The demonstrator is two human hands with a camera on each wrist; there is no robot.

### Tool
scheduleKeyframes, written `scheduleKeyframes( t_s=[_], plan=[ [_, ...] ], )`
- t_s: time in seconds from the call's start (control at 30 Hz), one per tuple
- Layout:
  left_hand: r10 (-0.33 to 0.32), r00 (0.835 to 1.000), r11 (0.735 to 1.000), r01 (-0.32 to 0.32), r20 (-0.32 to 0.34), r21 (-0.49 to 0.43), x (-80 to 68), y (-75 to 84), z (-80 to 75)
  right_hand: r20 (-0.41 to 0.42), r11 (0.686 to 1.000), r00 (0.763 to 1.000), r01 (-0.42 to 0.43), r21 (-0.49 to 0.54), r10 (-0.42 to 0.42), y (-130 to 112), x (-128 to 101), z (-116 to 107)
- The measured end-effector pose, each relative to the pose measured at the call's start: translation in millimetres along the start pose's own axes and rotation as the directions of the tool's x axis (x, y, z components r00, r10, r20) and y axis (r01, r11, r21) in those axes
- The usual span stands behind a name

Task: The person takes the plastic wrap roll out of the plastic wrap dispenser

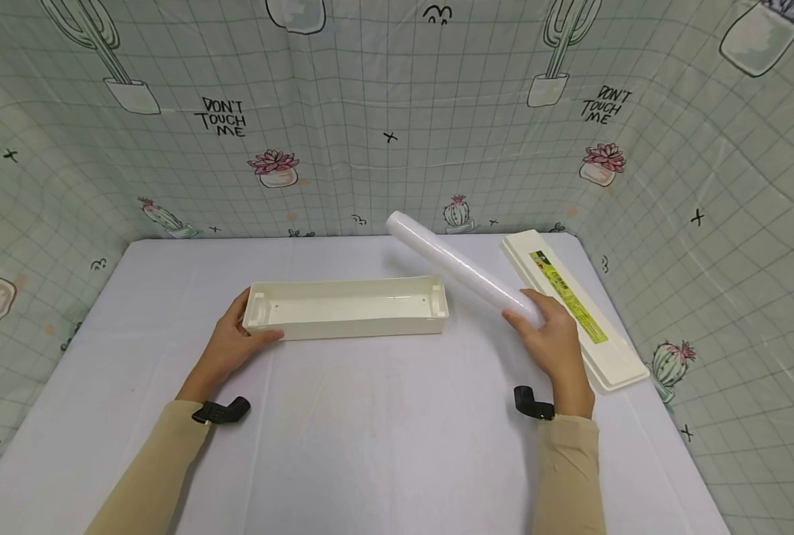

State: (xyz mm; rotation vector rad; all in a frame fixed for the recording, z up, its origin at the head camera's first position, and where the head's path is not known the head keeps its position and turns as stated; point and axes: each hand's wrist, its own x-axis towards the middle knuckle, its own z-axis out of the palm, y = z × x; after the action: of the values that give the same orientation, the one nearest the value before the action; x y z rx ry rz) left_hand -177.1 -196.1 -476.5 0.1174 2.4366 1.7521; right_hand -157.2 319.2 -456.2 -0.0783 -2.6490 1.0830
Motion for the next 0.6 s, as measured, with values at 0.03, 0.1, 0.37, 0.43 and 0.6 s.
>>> scheduleKeyframes(
  t_s=[0.03, 0.1, 0.37, 0.43, 0.6],
  plan=[
    [0.001, 1.0, 1.0, -0.001, -0.001, 0.001, 1.1, -1.9, 0.1, 0.002, 1.0, 1.0, -0.001, -0.001, 0.001, 1, 0, 0],
    [0.003, 1.0, 1.0, -0.003, -0.003, 0.001, 4.1, -7.7, 0.2, 0.007, 1.0, 1.0, -0.005, -0.002, 0.005, 2, 0, 0],
    [0.009, 1.0, 1.0, -0.009, -0.012, 0.017, 13.0, -28.6, -1.0, 0.03, 0.999, 0.999, -0.031, -0.014, 0.031, 4, -2, -1],
    [0.01, 1.0, 1.0, -0.01, -0.011, 0.021, 12.4, -29.0, -1.4, 0.031, 0.999, 0.999, -0.03, -0.021, 0.031, 5, -3, -1],
    [0.016, 1.0, 1.0, -0.016, -0.012, 0.009, 12.2, -30.4, -1.6, 0.026, 0.999, 0.999, -0.025, -0.024, 0.026, 7, -3, -1]
  ],
)
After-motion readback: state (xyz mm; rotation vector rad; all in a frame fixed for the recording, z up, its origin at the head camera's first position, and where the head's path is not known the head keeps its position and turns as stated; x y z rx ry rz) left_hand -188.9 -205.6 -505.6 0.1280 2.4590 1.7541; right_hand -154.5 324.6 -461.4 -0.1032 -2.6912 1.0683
